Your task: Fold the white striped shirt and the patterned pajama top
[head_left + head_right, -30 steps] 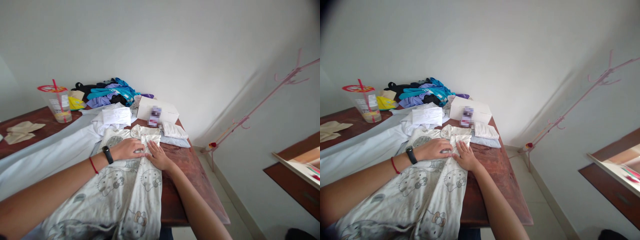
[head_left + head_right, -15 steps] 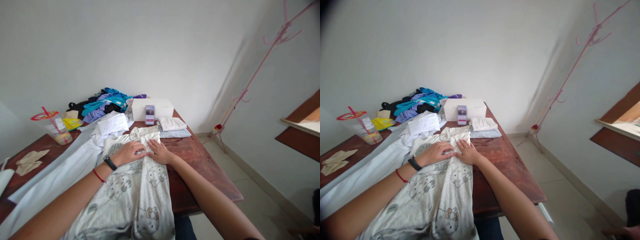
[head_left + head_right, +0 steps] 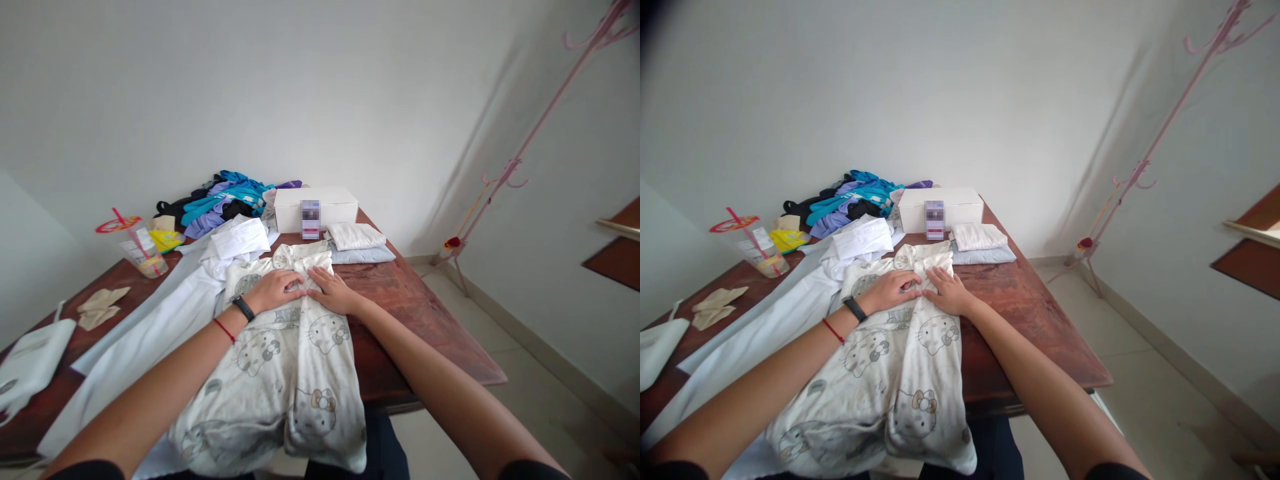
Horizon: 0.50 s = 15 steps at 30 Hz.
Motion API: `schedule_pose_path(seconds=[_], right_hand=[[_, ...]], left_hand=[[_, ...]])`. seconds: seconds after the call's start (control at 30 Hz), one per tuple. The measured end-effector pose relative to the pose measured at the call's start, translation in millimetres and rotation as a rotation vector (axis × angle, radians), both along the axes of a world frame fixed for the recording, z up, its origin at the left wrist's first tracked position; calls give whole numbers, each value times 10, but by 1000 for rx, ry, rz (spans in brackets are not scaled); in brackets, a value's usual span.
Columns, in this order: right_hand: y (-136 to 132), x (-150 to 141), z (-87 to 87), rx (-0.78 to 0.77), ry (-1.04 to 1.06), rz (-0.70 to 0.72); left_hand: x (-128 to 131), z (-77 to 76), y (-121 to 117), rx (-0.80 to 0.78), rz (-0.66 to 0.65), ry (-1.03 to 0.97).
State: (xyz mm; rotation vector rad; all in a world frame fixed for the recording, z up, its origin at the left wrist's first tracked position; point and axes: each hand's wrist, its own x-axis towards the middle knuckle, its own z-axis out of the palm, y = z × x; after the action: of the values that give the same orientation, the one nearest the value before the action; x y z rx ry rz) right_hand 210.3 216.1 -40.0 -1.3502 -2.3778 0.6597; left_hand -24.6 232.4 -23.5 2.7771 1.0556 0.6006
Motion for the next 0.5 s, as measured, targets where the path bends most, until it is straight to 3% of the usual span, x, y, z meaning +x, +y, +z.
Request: schedule_pose_path(seconds=[0.2, 0.33, 0.5], right_hand=[[-16, 26, -41, 97, 202, -32], [0, 56, -8, 161, 449, -155], [22, 73, 24, 202, 544, -211]], left_hand=[[27, -9, -51, 12, 129, 25], [40, -14, -82, 34, 221, 7], [57, -26, -111, 69, 296, 25]])
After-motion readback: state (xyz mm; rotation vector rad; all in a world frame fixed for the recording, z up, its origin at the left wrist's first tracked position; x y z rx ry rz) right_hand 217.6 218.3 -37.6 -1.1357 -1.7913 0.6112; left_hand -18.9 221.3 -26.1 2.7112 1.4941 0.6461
